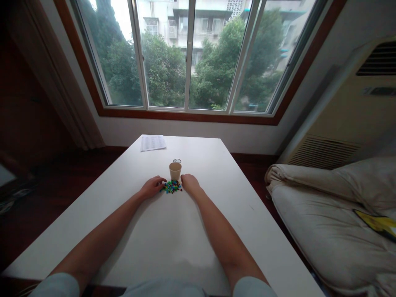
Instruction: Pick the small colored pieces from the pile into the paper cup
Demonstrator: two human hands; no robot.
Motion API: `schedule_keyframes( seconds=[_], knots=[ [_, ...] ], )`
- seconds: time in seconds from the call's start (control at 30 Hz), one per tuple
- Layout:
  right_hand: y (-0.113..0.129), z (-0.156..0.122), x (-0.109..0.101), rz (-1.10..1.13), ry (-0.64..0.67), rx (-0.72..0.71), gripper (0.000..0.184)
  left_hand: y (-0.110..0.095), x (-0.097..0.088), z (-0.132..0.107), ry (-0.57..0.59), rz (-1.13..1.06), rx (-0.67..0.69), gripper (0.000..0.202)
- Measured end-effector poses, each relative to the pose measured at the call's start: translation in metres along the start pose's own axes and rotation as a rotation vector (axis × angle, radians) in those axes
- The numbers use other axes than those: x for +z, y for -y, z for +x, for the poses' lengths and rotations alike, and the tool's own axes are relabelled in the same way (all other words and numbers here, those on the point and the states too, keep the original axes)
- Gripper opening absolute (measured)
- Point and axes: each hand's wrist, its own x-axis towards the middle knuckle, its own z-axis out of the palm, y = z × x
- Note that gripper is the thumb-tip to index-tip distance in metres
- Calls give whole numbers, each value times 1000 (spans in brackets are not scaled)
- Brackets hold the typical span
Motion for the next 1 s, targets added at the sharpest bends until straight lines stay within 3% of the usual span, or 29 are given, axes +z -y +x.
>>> schedule_keyframes(
  seconds=[0.13, 0.3, 0.43, 0.7, 1.0],
  knots=[
    [-6, 1, -1, 72, -135, 13, 18, 1, 1, 0, 1, -6, 11, 28],
    [-6, 1, -12, 224, -603, -9, 16, 2, 1, 0, -1, -11, -1, 28],
    [5, 1, -16, 348, -791, -110, 14, 0, 1, 0, 8, -10, 2, 28],
    [35, 14, -5, 393, -853, -160, 13, 2, 2, 0, -7, -8, -3, 28],
    [30, 16, -2, 382, -807, -129, 13, -1, -1, 0, 1, -3, -5, 28]
  ],
)
